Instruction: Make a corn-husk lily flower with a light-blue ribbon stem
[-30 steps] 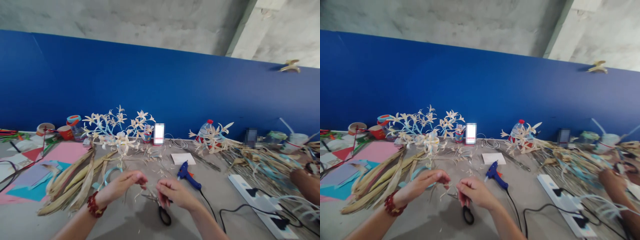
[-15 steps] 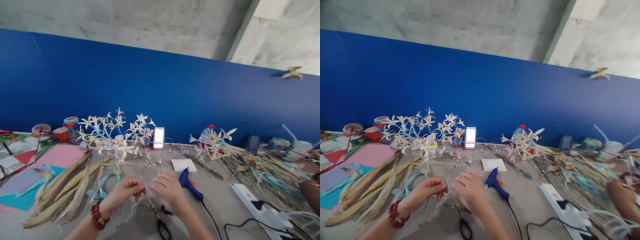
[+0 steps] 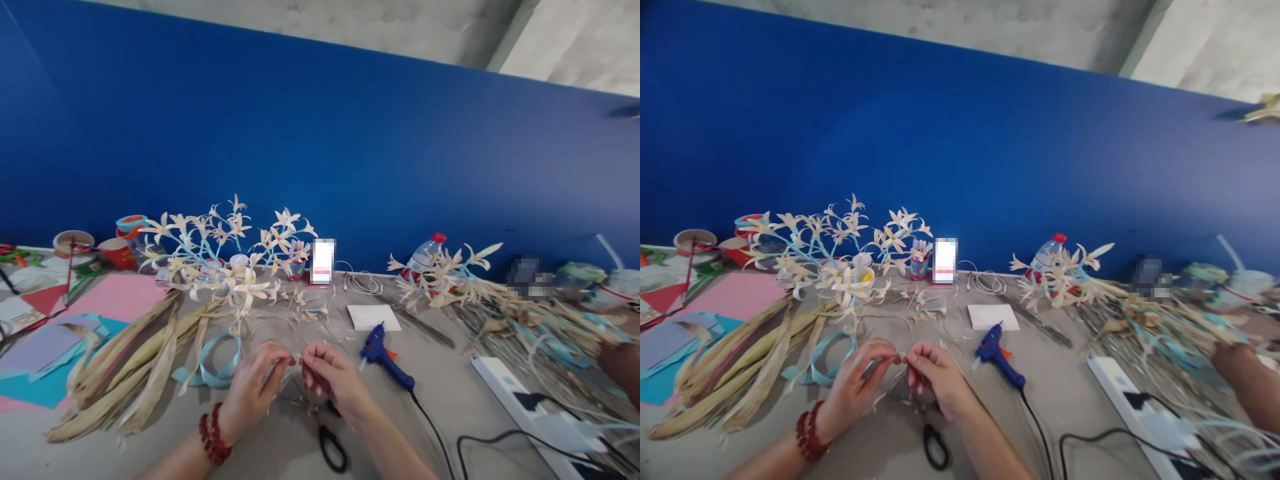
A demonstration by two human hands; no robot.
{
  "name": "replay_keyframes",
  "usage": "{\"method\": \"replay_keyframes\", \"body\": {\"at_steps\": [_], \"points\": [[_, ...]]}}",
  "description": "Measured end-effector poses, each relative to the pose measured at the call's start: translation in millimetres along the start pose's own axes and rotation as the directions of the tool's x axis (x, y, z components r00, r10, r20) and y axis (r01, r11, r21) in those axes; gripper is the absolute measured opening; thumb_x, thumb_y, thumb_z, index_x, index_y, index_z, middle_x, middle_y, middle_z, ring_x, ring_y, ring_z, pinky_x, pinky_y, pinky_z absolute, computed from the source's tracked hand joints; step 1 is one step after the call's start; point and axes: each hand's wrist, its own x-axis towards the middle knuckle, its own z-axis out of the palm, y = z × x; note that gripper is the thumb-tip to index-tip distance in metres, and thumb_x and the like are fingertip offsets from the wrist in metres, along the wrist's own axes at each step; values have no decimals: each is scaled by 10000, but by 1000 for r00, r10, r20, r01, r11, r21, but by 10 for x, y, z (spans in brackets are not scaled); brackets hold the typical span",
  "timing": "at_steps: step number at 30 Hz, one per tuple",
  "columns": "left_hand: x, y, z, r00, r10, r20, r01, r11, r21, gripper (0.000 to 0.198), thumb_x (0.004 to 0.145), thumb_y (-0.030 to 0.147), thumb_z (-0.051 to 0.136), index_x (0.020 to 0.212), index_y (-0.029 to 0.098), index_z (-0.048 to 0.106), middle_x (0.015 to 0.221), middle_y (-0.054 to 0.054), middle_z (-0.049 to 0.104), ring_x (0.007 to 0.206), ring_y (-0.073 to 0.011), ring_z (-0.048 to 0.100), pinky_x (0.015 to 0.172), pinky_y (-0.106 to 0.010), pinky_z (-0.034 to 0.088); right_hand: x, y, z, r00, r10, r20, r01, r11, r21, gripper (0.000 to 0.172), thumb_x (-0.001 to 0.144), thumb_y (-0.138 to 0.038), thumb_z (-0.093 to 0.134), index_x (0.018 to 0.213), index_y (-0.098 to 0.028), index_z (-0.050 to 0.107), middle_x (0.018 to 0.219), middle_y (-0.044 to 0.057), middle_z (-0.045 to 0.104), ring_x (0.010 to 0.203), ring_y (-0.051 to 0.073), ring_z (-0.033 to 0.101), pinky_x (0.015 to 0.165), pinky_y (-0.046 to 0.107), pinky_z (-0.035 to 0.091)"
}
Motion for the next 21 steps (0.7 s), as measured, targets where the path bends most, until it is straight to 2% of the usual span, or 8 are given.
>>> {"method": "replay_keyframes", "body": {"at_steps": [4,6,8,10,12,15,18,21], "points": [[17,42,2,995,91,28,-93,993,74,268,877,93,506,1063,243,626,973,-84,699,949,-235,627,864,-382,478,-22,17,62,1000,1,21,-4,988,152,360,758,-481,732,741,-173,548,532,-52,538,411,51,365,478,185,330],[7,70,25,999,44,16,-45,998,50,260,885,110,508,1077,239,628,994,-84,700,965,-233,628,874,-373,479,-42,34,83,999,-35,-7,36,996,86,367,762,-504,722,757,-178,554,539,-44,546,425,62,390,469,184,322],[-18,93,61,998,-55,-7,54,998,-26,223,898,151,514,1064,231,640,1017,-83,703,979,-232,633,875,-354,485,-68,50,96,989,-136,-53,130,986,-107,344,799,-513,678,783,-184,578,567,-28,566,472,89,449,478,196,337],[-40,107,99,982,-185,-33,180,976,-120,175,899,203,537,1021,220,662,1010,-81,711,958,-231,644,846,-332,499,-101,51,105,950,-305,-59,256,875,-411,280,860,-470,616,823,-192,626,652,5,623,583,132,536,556,229,396],[-45,112,127,952,-301,-54,285,937,-202,133,878,251,585,959,208,681,960,-73,721,908,-229,656,807,-318,511,-135,33,112,899,-437,5,332,677,-657,217,905,-395,567,870,-203,661,767,35,678,702,169,594,655,264,427],[-17,116,139,911,-409,-53,376,877,-300,124,835,297,649,892,193,687,882,-59,723,841,-219,663,773,-311,521,-165,-4,116,869,-483,102,375,511,-773,171,922,-320,538,958,-211,666,851,54,704,765,194,629,710,289,438],[24,131,121,888,-457,-45,408,831,-377,144,818,324,666,848,185,683,851,-57,722,815,-212,662,765,-311,521,-167,-21,110,859,-494,136,408,500,-764,170,915,-287,548,1013,-225,671,896,61,720,802,205,647,735,299,454],[52,160,91,873,-486,-44,419,792,-444,187,813,362,667,822,175,673,828,-61,715,795,-203,651,753,-308,514,-159,-17,105,854,-517,67,404,575,-712,148,892,-288,581,956,-226,699,883,54,732,791,202,656,743,299,470]]}}
